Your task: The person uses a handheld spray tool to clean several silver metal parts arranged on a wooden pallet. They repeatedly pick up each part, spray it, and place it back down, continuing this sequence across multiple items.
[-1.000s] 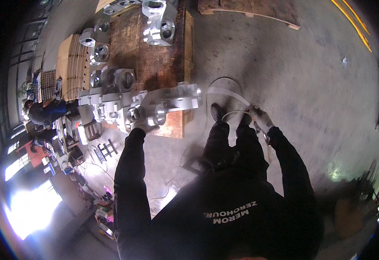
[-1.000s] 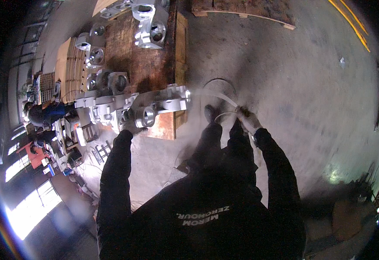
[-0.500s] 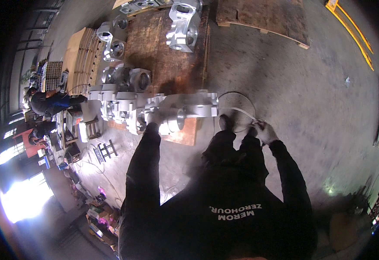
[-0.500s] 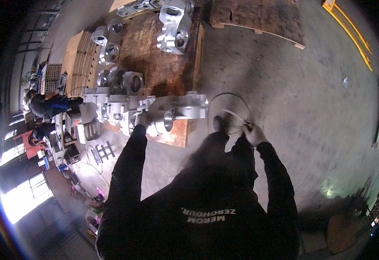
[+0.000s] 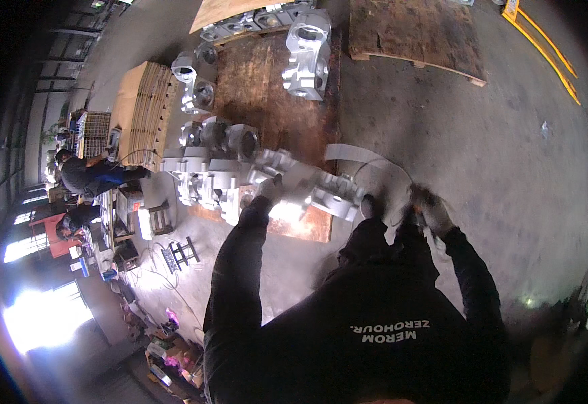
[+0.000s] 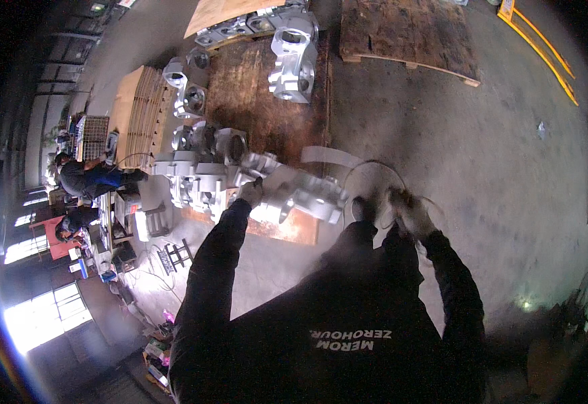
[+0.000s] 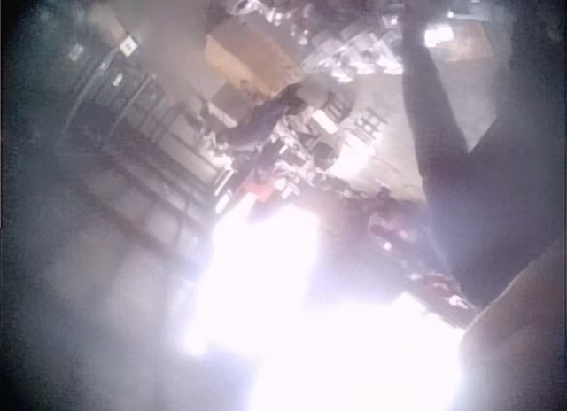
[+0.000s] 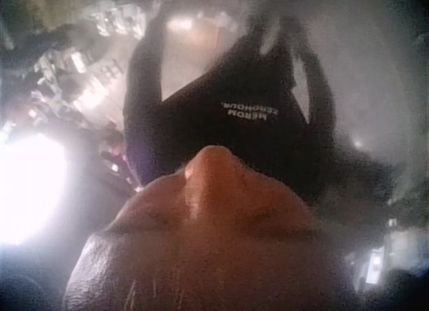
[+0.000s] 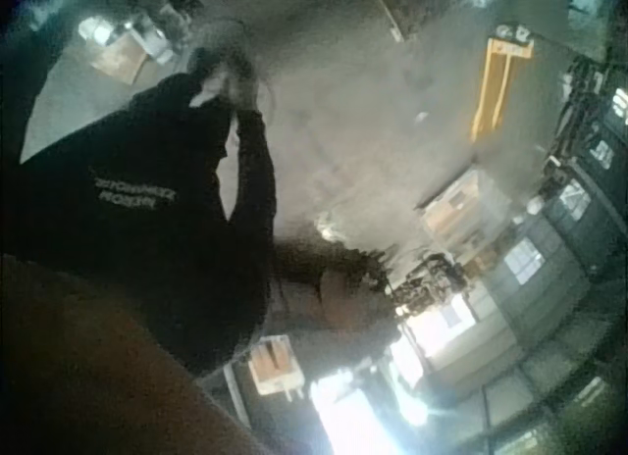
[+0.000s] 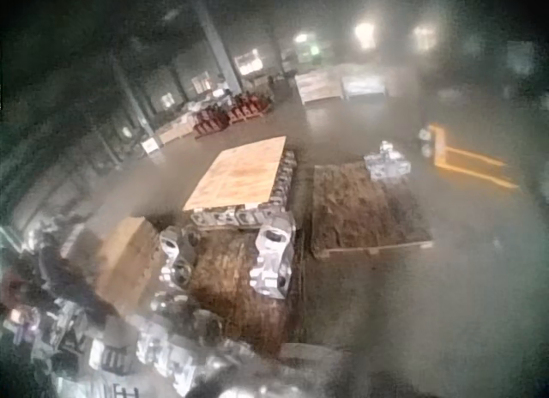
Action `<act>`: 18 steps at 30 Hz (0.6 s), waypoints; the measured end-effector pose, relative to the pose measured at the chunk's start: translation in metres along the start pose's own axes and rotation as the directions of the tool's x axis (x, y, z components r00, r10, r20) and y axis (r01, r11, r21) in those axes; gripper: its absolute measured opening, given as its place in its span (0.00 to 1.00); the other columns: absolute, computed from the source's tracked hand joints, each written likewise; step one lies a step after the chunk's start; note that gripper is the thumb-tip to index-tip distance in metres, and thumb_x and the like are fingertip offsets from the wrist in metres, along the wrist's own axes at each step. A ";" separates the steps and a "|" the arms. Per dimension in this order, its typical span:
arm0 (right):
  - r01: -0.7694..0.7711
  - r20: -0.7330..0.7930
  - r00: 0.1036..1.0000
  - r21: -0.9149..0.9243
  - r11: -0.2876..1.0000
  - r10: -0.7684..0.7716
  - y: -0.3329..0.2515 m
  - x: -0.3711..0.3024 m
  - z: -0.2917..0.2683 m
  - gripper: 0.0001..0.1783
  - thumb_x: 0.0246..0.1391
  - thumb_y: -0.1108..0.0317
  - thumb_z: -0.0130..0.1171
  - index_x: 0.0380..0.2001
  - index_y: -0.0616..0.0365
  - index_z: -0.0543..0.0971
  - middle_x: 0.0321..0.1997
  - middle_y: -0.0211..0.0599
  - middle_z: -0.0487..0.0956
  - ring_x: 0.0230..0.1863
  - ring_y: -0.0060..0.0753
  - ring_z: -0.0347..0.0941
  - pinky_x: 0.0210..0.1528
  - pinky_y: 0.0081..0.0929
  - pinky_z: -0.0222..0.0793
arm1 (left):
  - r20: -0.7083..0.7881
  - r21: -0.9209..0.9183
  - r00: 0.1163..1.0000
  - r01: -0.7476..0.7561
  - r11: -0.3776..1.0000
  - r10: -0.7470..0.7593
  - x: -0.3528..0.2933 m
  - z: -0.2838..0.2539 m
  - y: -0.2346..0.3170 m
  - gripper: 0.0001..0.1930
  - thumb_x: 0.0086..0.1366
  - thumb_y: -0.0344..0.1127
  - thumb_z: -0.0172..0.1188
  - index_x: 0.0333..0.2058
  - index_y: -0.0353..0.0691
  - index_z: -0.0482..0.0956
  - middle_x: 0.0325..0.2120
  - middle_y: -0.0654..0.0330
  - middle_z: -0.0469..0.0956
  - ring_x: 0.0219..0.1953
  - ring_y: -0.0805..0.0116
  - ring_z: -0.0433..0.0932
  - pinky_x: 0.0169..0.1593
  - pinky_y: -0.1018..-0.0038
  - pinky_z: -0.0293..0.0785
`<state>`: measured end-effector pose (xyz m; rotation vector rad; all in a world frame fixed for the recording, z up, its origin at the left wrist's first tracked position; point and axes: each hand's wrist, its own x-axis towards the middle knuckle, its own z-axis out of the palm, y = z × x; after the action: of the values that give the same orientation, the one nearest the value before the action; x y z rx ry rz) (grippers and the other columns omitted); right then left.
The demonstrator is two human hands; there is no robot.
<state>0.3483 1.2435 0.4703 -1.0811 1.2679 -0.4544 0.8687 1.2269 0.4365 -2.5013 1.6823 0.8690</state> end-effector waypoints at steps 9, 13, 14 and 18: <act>-0.130 0.122 0.985 0.077 0.989 0.120 -0.027 0.042 0.039 0.25 0.63 0.47 0.52 0.53 0.55 0.74 0.32 0.40 0.80 0.23 0.26 0.75 0.19 0.28 0.71 | 0.207 0.184 0.917 -0.380 0.907 0.342 0.049 -0.017 -0.020 0.18 0.65 0.46 0.54 0.31 0.34 0.81 0.25 0.43 0.79 0.29 0.45 0.81 0.33 0.55 0.72; 0.191 0.218 0.967 -0.263 0.946 -0.134 -0.008 0.015 0.051 0.21 0.64 0.48 0.50 0.43 0.54 0.77 0.29 0.36 0.80 0.26 0.27 0.77 0.28 0.29 0.73 | 0.111 0.198 0.888 -0.460 0.866 0.447 0.066 -0.009 -0.059 0.19 0.63 0.49 0.58 0.29 0.34 0.81 0.20 0.44 0.78 0.25 0.46 0.79 0.31 0.55 0.71; 0.175 0.189 0.974 -0.280 0.944 -0.125 -0.015 0.008 0.052 0.20 0.64 0.48 0.50 0.40 0.54 0.77 0.27 0.35 0.80 0.27 0.27 0.77 0.30 0.29 0.73 | 0.082 0.196 0.937 -0.349 0.917 0.339 0.062 -0.007 -0.062 0.20 0.61 0.50 0.60 0.33 0.35 0.80 0.25 0.44 0.79 0.29 0.46 0.79 0.33 0.55 0.72; -0.358 0.073 0.930 -0.043 0.933 0.360 0.016 0.010 0.028 0.20 0.62 0.48 0.53 0.37 0.56 0.78 0.31 0.38 0.80 0.35 0.30 0.78 0.39 0.32 0.73 | -0.260 0.300 0.957 -0.050 0.952 0.133 0.020 -0.006 -0.008 0.41 0.55 0.63 0.62 0.57 0.39 0.65 0.50 0.43 0.73 0.54 0.48 0.71 0.55 0.57 0.67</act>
<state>0.3729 1.2544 0.4495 -0.8560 1.3685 -0.1136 0.8832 1.2112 0.4302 -2.4432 1.8569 0.2489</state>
